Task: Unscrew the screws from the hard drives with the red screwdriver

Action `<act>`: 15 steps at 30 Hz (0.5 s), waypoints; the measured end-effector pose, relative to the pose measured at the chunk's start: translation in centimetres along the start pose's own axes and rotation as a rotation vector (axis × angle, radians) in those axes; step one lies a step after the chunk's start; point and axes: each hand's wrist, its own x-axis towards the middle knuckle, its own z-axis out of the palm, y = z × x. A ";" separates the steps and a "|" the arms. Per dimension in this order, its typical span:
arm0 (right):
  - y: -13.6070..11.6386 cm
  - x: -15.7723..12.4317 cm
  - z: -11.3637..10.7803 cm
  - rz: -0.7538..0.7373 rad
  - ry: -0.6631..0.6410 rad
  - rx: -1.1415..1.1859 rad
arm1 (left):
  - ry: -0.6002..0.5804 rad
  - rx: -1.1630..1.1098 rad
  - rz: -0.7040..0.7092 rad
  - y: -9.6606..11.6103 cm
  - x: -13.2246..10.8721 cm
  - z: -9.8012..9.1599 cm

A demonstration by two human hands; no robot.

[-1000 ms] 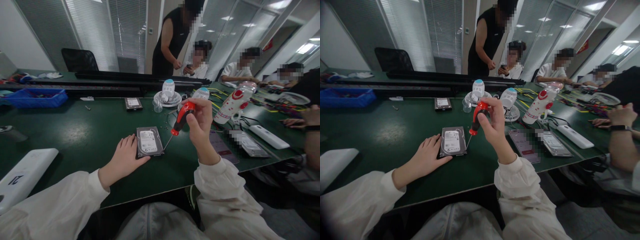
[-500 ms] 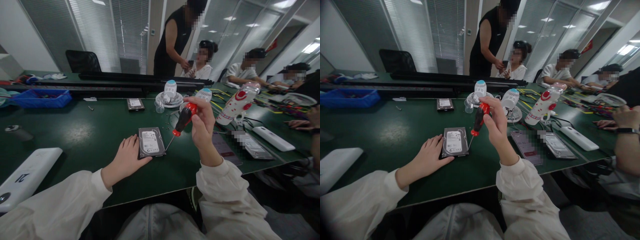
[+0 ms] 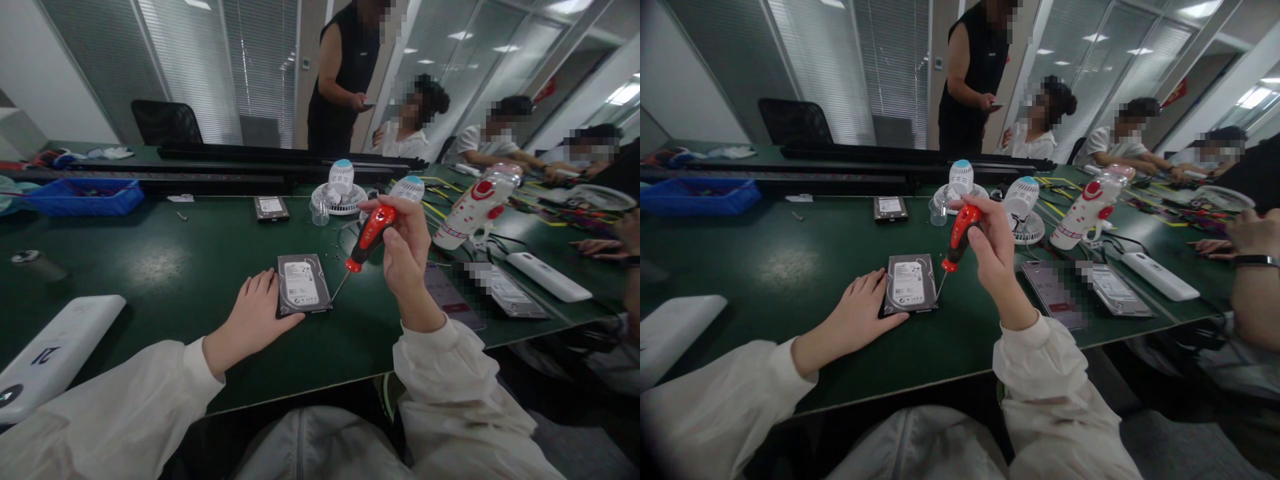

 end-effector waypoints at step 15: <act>0.4 -0.1 0.2 -0.010 0.036 -0.100 | -0.008 -0.027 0.008 -0.2 0.0 0.1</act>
